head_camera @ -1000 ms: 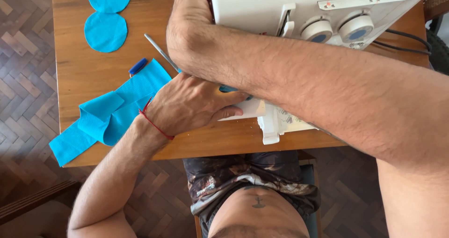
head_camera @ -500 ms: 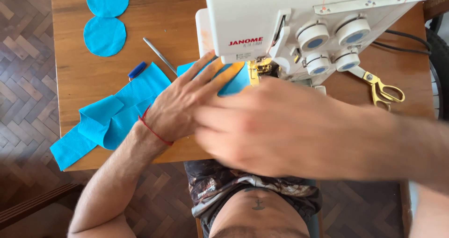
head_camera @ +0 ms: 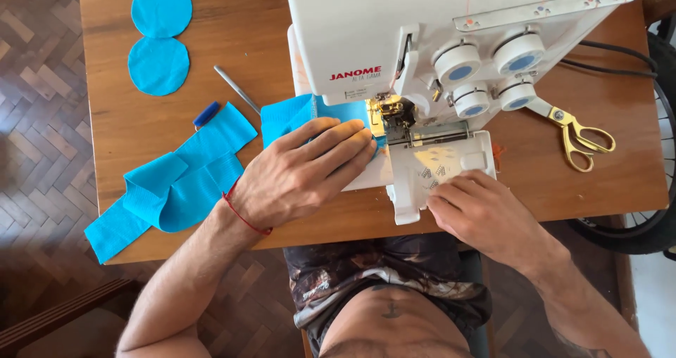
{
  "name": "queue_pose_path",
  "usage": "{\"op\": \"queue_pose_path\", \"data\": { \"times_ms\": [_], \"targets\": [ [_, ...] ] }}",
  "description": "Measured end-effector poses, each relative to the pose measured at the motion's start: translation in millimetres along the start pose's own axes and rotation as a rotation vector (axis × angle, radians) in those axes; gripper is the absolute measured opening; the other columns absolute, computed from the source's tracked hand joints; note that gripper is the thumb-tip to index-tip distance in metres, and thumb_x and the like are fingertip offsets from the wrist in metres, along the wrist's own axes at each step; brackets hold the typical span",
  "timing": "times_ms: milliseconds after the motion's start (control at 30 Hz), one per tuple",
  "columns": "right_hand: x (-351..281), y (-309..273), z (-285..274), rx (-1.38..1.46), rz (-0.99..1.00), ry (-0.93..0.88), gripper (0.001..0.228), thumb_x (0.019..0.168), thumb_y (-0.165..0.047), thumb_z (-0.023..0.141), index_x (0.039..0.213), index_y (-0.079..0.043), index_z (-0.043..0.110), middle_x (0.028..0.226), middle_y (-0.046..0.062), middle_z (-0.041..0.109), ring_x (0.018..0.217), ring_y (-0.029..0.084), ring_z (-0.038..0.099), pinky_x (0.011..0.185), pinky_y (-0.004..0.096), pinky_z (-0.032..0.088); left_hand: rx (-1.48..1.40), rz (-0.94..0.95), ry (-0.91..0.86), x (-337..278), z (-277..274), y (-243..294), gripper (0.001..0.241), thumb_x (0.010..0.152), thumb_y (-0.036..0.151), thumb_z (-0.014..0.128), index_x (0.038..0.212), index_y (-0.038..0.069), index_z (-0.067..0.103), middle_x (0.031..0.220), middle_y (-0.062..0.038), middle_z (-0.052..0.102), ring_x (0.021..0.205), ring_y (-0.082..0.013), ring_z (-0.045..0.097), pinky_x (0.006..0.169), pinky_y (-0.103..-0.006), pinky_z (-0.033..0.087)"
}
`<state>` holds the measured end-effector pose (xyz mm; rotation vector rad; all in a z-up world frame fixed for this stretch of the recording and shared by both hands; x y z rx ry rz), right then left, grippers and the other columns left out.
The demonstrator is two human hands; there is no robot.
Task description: Threading and adjusting a serger sewing machine followed by trimming fabric.
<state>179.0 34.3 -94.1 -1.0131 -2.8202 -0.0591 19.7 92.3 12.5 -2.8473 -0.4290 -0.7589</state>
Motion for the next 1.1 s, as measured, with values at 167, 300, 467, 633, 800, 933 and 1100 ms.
{"op": "queue_pose_path", "data": {
  "times_ms": [167,300,467,633,800,933,1100],
  "targets": [
    [-9.5,10.1,6.6,0.060,0.065,-0.113,0.019,0.091,-0.023,0.077,0.105,-0.016,0.067,0.107,0.002,0.071,0.093,0.024,0.068,0.088,0.042,0.057,0.003,-0.003,-0.015,-1.8,2.4,-1.1,0.017,0.113,0.002,0.064,0.129,0.002,0.070,0.130,-0.012,0.072,0.122,-0.0253,0.070,0.104,-0.0393,0.060],
    [-20.6,19.0,32.8,0.022,0.094,-0.256,0.030,0.084,0.001,0.077,0.106,-0.016,0.066,0.114,0.002,0.066,0.097,0.025,0.067,0.085,0.042,0.057,-0.034,-0.012,-0.023,-3.9,5.4,-2.8,0.019,0.114,0.002,0.059,0.131,0.001,0.069,0.132,-0.013,0.071,0.124,-0.0268,0.069,0.106,-0.0411,0.058],
    [-1.8,24.1,-22.4,0.015,0.099,-0.060,0.009,0.094,-0.004,0.075,0.097,-0.013,0.073,0.096,0.004,0.077,0.079,0.021,0.072,0.073,0.036,0.060,-0.109,-0.035,-0.007,-4.7,7.0,-4.0,0.021,0.115,0.004,0.056,0.131,0.000,0.070,0.132,-0.013,0.071,0.124,-0.0285,0.069,0.105,-0.0427,0.058],
    [5.3,50.6,-63.8,-0.110,0.143,0.259,0.034,0.091,-0.018,0.094,0.119,-0.006,0.081,0.115,0.003,0.074,0.106,0.024,0.067,0.101,0.044,0.057,-0.078,-0.028,0.065,-5.7,3.0,-0.6,0.019,0.113,0.001,0.058,0.124,-0.001,0.073,0.129,-0.016,0.074,0.122,-0.0296,0.073,0.103,-0.0440,0.060],
    [18.5,50.6,-82.9,-0.120,0.186,0.529,0.013,0.109,0.009,0.082,0.116,0.000,0.088,0.113,0.011,0.074,0.092,0.031,0.068,0.079,0.046,0.051,-0.112,-0.072,0.070,2.2,-3.2,-1.4,0.012,0.113,0.001,0.061,0.117,0.000,0.072,0.122,-0.013,0.072,0.113,-0.0277,0.072,0.098,-0.0429,0.058],
    [15.7,46.2,-82.0,-0.048,0.236,0.609,0.006,0.106,0.012,0.087,0.109,0.007,0.086,0.111,0.015,0.075,0.088,0.034,0.068,0.080,0.047,0.054,-0.143,-0.145,0.090,3.1,1.0,-3.0,0.012,0.114,0.003,0.058,0.117,0.000,0.069,0.116,-0.012,0.071,0.104,-0.0268,0.071,0.097,-0.0431,0.058],
    [17.3,39.0,-83.5,0.008,0.326,0.615,0.019,0.100,0.005,0.097,0.105,-0.005,0.081,0.108,0.008,0.075,0.090,0.029,0.064,0.084,0.046,0.050,-0.450,-0.426,0.139,-6.5,14.7,-30.1,0.004,0.109,0.007,0.068,0.110,0.003,0.069,0.101,-0.009,0.074,0.099,-0.0297,0.073,0.091,-0.0406,0.054]
  ]
}}
Point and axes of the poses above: each hand's wrist, its own x-axis towards the middle knuckle, its own z-axis out of the palm, y = z × x, the point moved 10 cm from there along x, towards the middle knuckle
